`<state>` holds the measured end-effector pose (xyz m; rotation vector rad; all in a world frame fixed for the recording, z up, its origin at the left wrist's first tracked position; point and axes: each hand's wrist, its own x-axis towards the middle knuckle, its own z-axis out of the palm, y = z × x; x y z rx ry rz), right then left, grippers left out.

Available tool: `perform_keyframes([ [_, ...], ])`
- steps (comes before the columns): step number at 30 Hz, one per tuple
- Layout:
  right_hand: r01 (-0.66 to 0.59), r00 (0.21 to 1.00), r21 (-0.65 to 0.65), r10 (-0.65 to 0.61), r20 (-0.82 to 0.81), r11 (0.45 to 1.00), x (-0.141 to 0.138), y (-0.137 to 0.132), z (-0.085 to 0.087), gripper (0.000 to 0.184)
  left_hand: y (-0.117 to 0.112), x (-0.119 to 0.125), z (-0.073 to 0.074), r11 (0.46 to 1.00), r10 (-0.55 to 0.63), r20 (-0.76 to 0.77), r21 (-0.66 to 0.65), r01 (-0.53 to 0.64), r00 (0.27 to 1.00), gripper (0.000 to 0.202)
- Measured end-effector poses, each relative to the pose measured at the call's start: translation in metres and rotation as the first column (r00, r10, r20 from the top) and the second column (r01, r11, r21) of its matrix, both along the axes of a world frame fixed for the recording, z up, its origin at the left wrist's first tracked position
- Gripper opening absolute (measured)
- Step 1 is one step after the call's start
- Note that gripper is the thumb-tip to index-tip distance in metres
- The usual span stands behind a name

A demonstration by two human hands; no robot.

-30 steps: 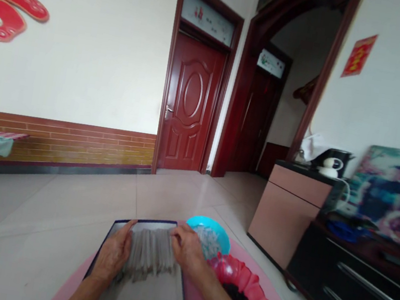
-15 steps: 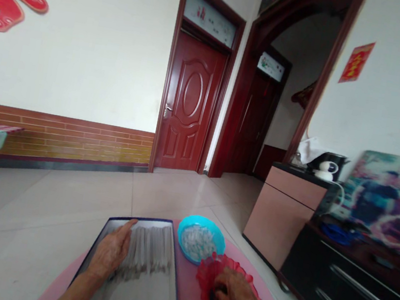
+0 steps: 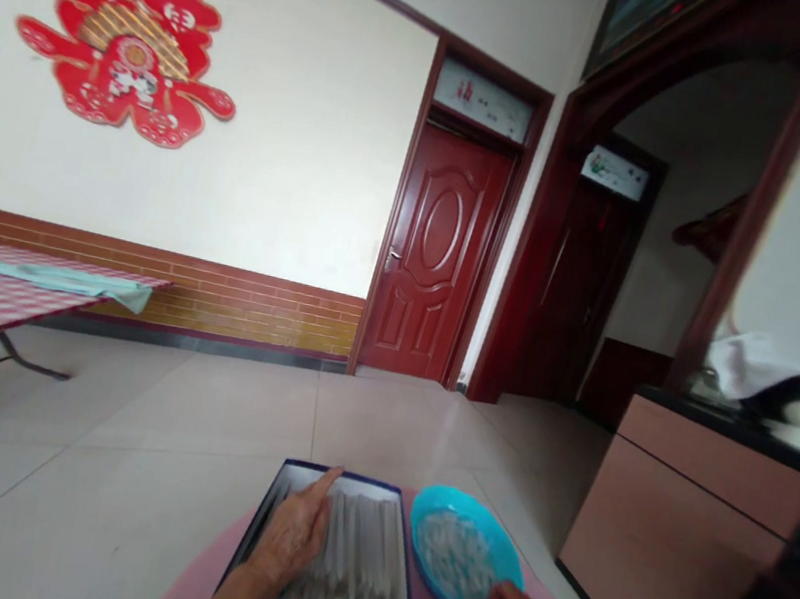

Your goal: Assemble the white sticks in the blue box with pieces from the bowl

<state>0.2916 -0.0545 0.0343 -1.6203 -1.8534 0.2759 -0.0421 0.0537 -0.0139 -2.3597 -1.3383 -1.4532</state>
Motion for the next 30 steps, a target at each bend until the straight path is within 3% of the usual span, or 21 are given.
perform_keyframes([
  [3,-0.103,0.971,0.106,0.123,-0.206,0.989,-0.060,0.029,0.028,0.020,-0.003,0.003,0.005,1.000,0.022,0.035,-0.023,-0.021,0.999,0.036],
  [5,-0.095,0.903,0.130,0.141,-0.406,0.987,-0.106,0.053,0.033,0.023,-0.006,0.004,0.008,0.999,0.026,0.041,-0.027,-0.025,0.999,0.034],
  [7,-0.064,0.771,0.048,0.080,-0.632,0.997,-0.147,0.076,0.029,0.027,-0.007,0.004,0.011,0.999,0.029,0.044,-0.016,-0.028,0.999,0.032],
  [10,-0.118,0.487,-0.104,-0.034,-0.873,0.988,-0.191,0.101,0.011,0.034,-0.008,0.005,0.013,1.000,0.023,0.047,-0.005,-0.023,0.999,0.032],
  [13,-0.183,0.265,-0.092,-0.041,-0.963,0.979,-0.210,0.111,-0.007,0.037,-0.006,0.006,0.011,1.000,0.021,0.047,0.003,-0.021,0.999,0.035],
  [15,-0.216,0.189,-0.079,-0.037,-0.981,0.973,-0.212,0.111,-0.016,0.039,-0.003,0.007,0.007,0.999,0.043,0.052,0.029,-0.045,0.998,0.037],
  [19,-0.225,0.141,-0.068,-0.036,-0.989,0.972,-0.211,0.109,-0.024,0.040,-0.003,0.006,0.004,0.999,0.045,0.041,-0.008,-0.045,0.998,0.035],
  [23,-0.205,0.142,-0.048,-0.018,-0.990,0.978,-0.213,0.111,-0.023,0.036,-0.008,0.004,0.011,0.994,-0.010,0.039,-0.104,0.014,0.999,0.034],
  [30,-0.222,0.277,0.005,0.067,-0.959,0.975,-0.211,0.110,-0.025,0.031,-0.012,0.003,0.018,0.984,-0.057,0.048,-0.165,0.064,0.997,0.034],
])
